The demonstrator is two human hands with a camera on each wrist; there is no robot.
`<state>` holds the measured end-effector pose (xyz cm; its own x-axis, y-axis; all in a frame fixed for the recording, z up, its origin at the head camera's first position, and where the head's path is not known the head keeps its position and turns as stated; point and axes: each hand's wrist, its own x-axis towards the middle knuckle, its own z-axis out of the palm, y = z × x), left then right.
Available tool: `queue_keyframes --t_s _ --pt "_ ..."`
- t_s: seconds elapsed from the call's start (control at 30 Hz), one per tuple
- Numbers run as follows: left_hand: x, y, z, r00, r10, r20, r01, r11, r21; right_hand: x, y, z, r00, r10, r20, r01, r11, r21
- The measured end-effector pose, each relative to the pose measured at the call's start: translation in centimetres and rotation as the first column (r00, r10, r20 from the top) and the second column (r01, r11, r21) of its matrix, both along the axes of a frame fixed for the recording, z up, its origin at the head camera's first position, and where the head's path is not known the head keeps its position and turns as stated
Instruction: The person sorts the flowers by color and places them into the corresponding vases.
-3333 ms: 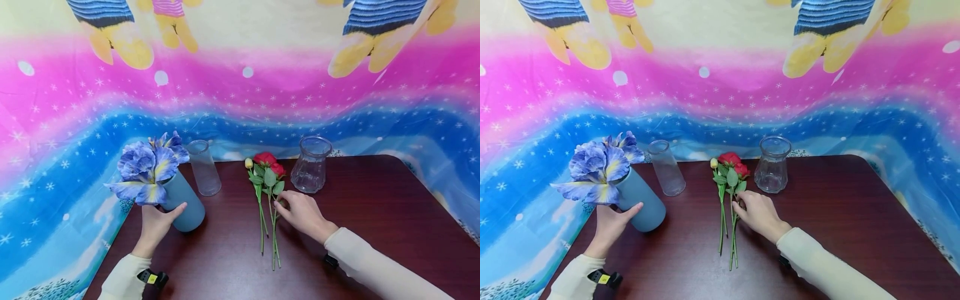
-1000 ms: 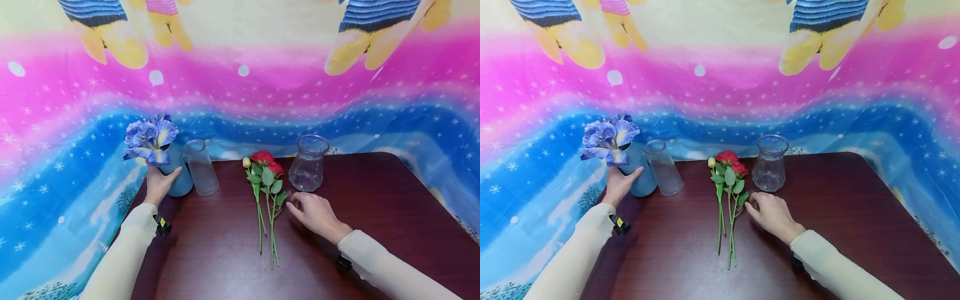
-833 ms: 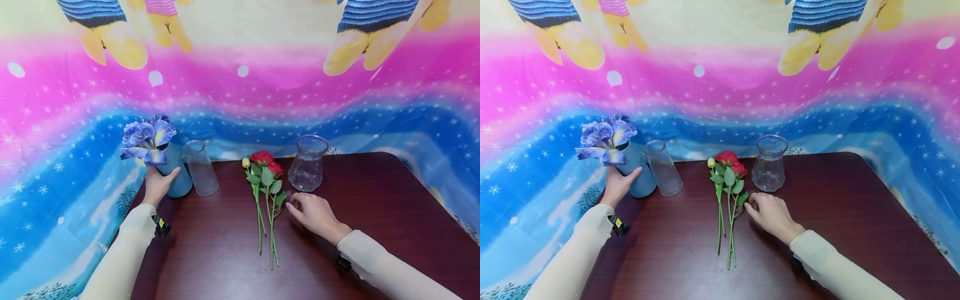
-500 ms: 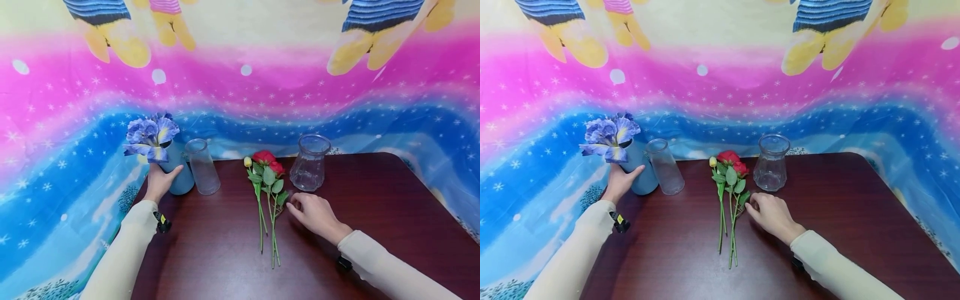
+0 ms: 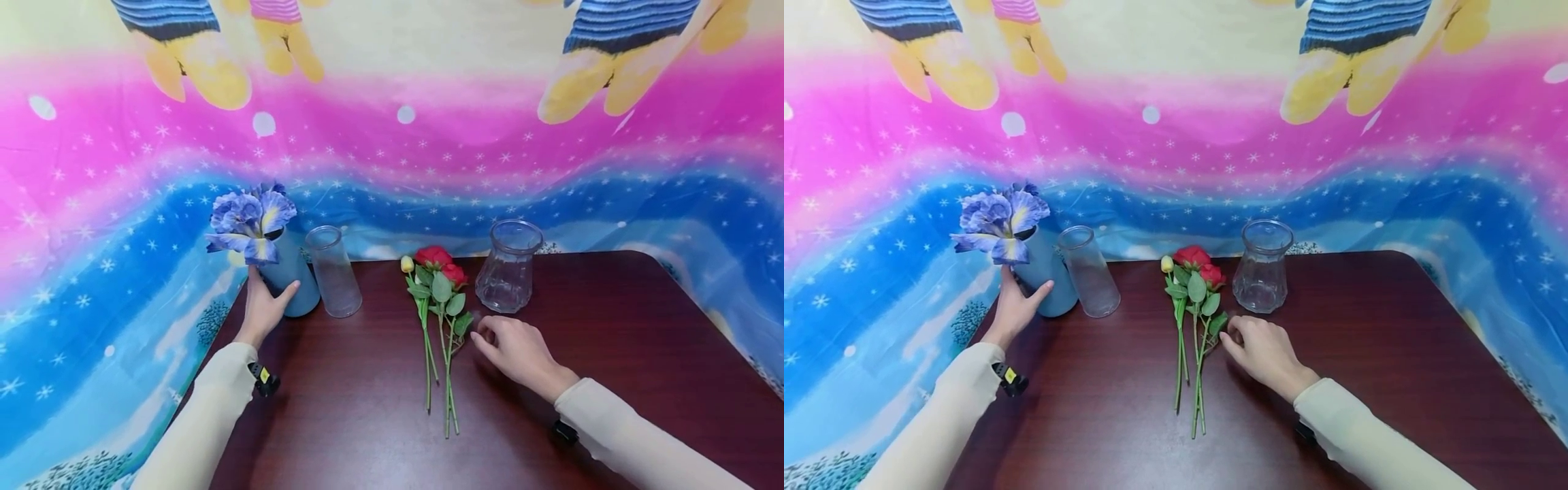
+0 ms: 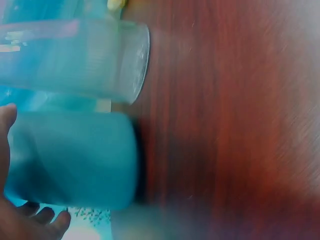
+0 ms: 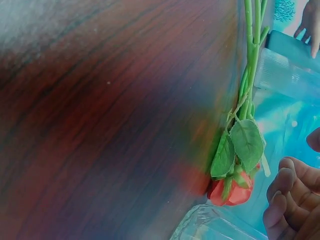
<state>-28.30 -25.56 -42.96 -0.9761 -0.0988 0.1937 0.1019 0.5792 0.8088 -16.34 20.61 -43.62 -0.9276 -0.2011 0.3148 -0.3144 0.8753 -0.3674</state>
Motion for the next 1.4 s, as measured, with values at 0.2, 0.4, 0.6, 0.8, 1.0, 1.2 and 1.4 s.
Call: queue_keyframes --t_s 0.2,0.4,0.6,0.8,1.0,1.2,1.4 --pt "1.9 0.5 -0.8 0.995 0.075 -0.062 -0.071 0.995 0.066 0.1 -0.4 0.3 0.998 0.000 0.069 0.005 0.998 -0.058" --pt "3.6 1.6 -0.5 0.983 0.135 -0.128 -0.129 0.990 0.048 0.2 -0.9 0.9 0.996 0.012 0.086 -0.004 0.996 -0.091" --pt "4.8 2.8 -0.5 0.969 0.201 -0.147 -0.197 0.980 0.038 0.2 -1.4 1.3 0.997 0.028 0.076 -0.021 0.996 -0.087" --pt "5.4 3.8 -0.9 0.966 0.193 -0.173 -0.184 0.981 0.065 0.0 -2.1 1.5 0.996 0.043 0.074 -0.036 0.996 -0.087" --pt "5.7 5.4 -0.7 0.978 0.121 -0.172 -0.110 0.991 0.072 -0.3 -2.6 1.4 0.996 0.059 0.065 -0.053 0.995 -0.084" --pt "5.5 7.2 -0.3 0.981 0.053 -0.185 -0.036 0.995 0.095 -0.5 -3.2 1.4 0.996 0.075 0.050 -0.071 0.994 -0.080" --pt "4.7 8.7 0.2 0.988 -0.023 -0.150 0.036 0.996 0.086 -0.8 -3.6 1.3 0.996 0.075 0.049 -0.072 0.995 -0.070"
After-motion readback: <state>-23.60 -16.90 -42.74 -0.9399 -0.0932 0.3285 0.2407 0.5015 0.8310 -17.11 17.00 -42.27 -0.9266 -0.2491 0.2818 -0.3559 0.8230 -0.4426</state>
